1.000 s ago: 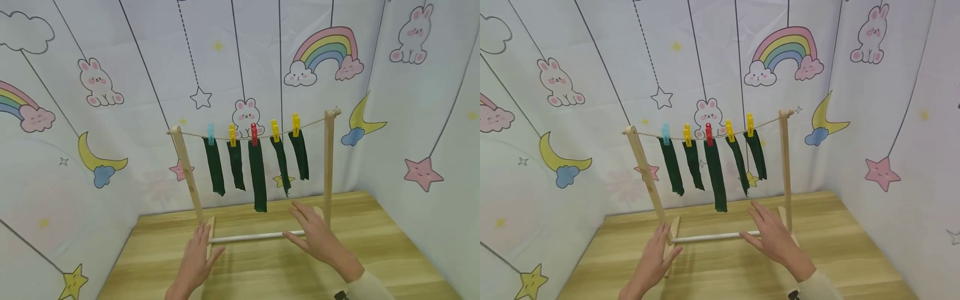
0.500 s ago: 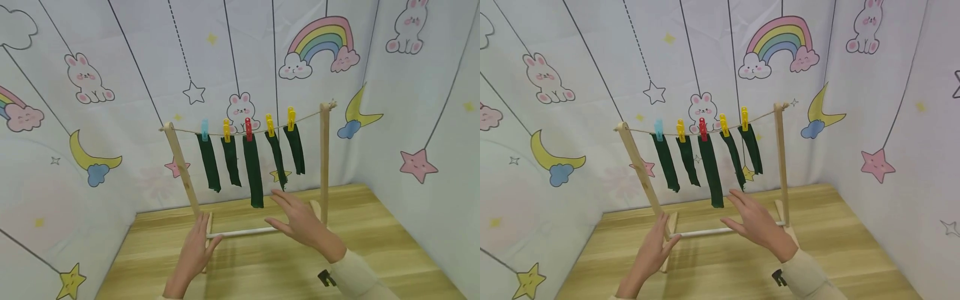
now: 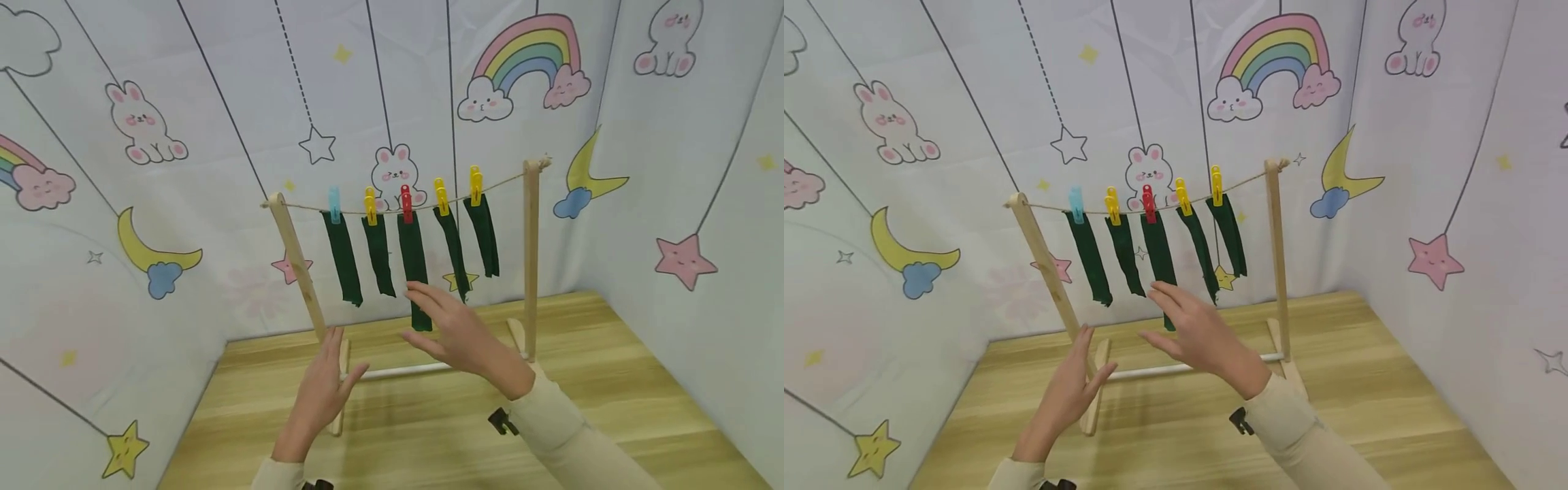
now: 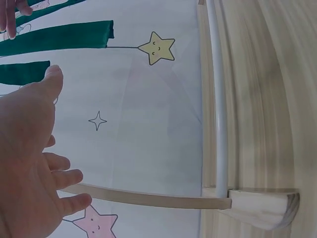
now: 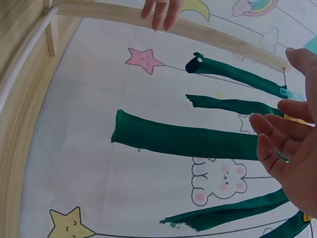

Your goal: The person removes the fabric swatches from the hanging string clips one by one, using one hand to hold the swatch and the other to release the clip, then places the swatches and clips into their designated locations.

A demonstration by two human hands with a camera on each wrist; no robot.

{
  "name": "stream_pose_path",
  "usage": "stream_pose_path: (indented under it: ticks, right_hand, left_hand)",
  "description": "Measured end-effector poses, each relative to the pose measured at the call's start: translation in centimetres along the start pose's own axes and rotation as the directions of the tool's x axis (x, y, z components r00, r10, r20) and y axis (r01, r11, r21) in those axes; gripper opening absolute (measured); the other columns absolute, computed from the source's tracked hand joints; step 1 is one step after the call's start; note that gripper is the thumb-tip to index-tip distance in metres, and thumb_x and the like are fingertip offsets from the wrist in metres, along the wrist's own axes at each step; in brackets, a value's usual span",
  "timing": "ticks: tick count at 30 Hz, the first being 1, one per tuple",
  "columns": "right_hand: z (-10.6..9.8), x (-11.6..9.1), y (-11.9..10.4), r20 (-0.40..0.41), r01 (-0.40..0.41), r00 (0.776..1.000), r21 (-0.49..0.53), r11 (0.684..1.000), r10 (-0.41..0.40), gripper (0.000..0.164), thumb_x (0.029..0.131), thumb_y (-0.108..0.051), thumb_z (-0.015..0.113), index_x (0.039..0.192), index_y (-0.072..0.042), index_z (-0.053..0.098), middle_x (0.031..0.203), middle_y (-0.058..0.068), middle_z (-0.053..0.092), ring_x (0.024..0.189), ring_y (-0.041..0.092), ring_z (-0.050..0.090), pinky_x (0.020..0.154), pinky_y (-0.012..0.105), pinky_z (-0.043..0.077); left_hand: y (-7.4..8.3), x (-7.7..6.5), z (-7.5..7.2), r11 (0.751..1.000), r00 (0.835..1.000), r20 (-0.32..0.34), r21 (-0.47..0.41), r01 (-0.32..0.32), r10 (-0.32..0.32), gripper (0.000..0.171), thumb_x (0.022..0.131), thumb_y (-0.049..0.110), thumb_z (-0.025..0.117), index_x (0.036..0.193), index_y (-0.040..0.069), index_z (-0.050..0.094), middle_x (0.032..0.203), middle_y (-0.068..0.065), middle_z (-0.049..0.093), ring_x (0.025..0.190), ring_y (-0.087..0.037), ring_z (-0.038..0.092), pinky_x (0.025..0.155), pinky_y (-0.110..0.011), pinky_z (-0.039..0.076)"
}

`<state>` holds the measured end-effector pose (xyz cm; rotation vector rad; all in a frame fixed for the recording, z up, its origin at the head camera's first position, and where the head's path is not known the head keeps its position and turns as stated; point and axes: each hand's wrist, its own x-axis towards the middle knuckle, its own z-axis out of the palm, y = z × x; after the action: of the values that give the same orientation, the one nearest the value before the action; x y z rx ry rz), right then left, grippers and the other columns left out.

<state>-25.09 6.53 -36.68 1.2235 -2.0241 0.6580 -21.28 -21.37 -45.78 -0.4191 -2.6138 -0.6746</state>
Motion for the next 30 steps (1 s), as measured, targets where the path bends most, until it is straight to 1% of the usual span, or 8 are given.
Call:
stream_pose_path:
  ticks: [5, 12, 16, 17, 20, 22, 24, 30]
  right_hand:
    - [-0.2, 1.4, 0.1, 0.000, -0.010, 1.000, -0.013, 1.000, 0.010, 0.062, 0.095, -0.037, 0.070, 0.136, 0.006, 0.055, 0.140, 0.021, 0.054, 0.124, 0.033, 0.057, 0.097, 0.043, 0.050]
    - [-0.6, 3.0, 0.2, -0.009, -0.003, 1.000, 0.000, 1.000, 0.003, 0.063, 0.091, -0.031, 0.075, 0.139, 0.005, 0.053, 0.142, 0.021, 0.053, 0.125, 0.032, 0.057, 0.095, 0.041, 0.051]
    - [-0.7, 3.8, 0.1, -0.028, 0.013, 1.000, 0.015, 1.000, -0.013, 0.063, 0.091, -0.028, 0.076, 0.138, 0.006, 0.053, 0.141, 0.022, 0.053, 0.125, 0.032, 0.057, 0.094, 0.040, 0.052]
    - [-0.7, 4.0, 0.1, -0.033, 0.018, 0.999, 0.017, 1.000, -0.018, 0.062, 0.091, -0.027, 0.076, 0.138, 0.007, 0.053, 0.141, 0.022, 0.053, 0.122, 0.032, 0.059, 0.093, 0.039, 0.052]
    - [-0.7, 4.7, 0.1, -0.055, 0.031, 0.998, 0.029, 0.999, -0.029, 0.060, 0.090, -0.025, 0.076, 0.135, 0.008, 0.054, 0.139, 0.023, 0.054, 0.099, 0.024, 0.067, 0.081, 0.029, 0.056]
    - [-0.7, 5.3, 0.2, -0.069, 0.037, 0.997, 0.039, 0.999, -0.035, 0.058, 0.091, -0.023, 0.076, 0.134, 0.008, 0.055, 0.138, 0.022, 0.054, 0.083, 0.017, 0.065, 0.069, 0.022, 0.054]
    - [-0.7, 6.0, 0.2, -0.081, 0.042, 0.996, 0.052, 0.998, -0.037, 0.056, 0.091, -0.022, 0.075, 0.133, 0.008, 0.056, 0.138, 0.021, 0.054, 0.073, 0.013, 0.060, 0.060, 0.019, 0.048]
    - [-0.9, 7.4, -0.1, -0.092, 0.055, 0.995, 0.072, 0.996, -0.048, 0.054, 0.090, -0.019, 0.075, 0.133, 0.009, 0.056, 0.140, 0.021, 0.054, 0.074, 0.013, 0.060, 0.056, 0.017, 0.045]
  left_hand:
    - [0.0, 0.9, -0.2, 1.000, 1.000, 0.005, 0.001, -0.001, 0.001, 0.087, 0.097, 0.042, 0.065, 0.155, -0.006, 0.022, 0.158, -0.028, 0.027, 0.142, -0.042, 0.034, 0.109, -0.056, 0.033]
    - [-0.4, 1.8, -0.8, 0.992, 0.996, 0.058, -0.101, 0.079, -0.073, 0.087, 0.099, 0.040, 0.063, 0.157, -0.002, 0.014, 0.161, -0.023, 0.022, 0.143, -0.041, 0.032, 0.110, -0.057, 0.032]
    - [-0.5, 2.3, -1.2, 0.984, 0.994, 0.057, -0.145, 0.101, -0.093, 0.086, 0.099, 0.038, 0.063, 0.158, -0.001, 0.014, 0.161, -0.023, 0.022, 0.143, -0.041, 0.033, 0.110, -0.058, 0.032]
    - [-0.5, 2.4, -1.3, 0.983, 0.994, 0.056, -0.155, 0.102, -0.094, 0.085, 0.099, 0.038, 0.063, 0.158, -0.001, 0.014, 0.160, -0.024, 0.024, 0.142, -0.041, 0.034, 0.109, -0.058, 0.032]
    - [-0.4, 2.6, -1.6, 0.975, 0.993, 0.059, -0.192, 0.110, -0.100, 0.085, 0.100, 0.042, 0.061, 0.158, 0.001, 0.014, 0.155, -0.028, 0.032, 0.138, -0.044, 0.039, 0.106, -0.060, 0.035]
    - [-0.3, 2.8, -1.8, 0.967, 0.992, 0.063, -0.225, 0.119, -0.107, 0.086, 0.100, 0.044, 0.060, 0.159, 0.003, 0.014, 0.152, -0.029, 0.035, 0.136, -0.044, 0.041, 0.105, -0.062, 0.037]
    - [-0.3, 3.1, -2.0, 0.958, 0.991, 0.065, -0.258, 0.128, -0.115, 0.086, 0.099, 0.045, 0.060, 0.159, 0.003, 0.014, 0.154, -0.028, 0.034, 0.136, -0.043, 0.042, 0.104, -0.062, 0.038]
    - [-0.5, 4.0, -2.0, 0.926, 0.987, 0.102, -0.344, 0.156, -0.128, 0.086, 0.101, 0.045, 0.058, 0.159, 0.005, 0.010, 0.162, -0.019, 0.021, 0.136, -0.038, 0.045, 0.102, -0.058, 0.042]
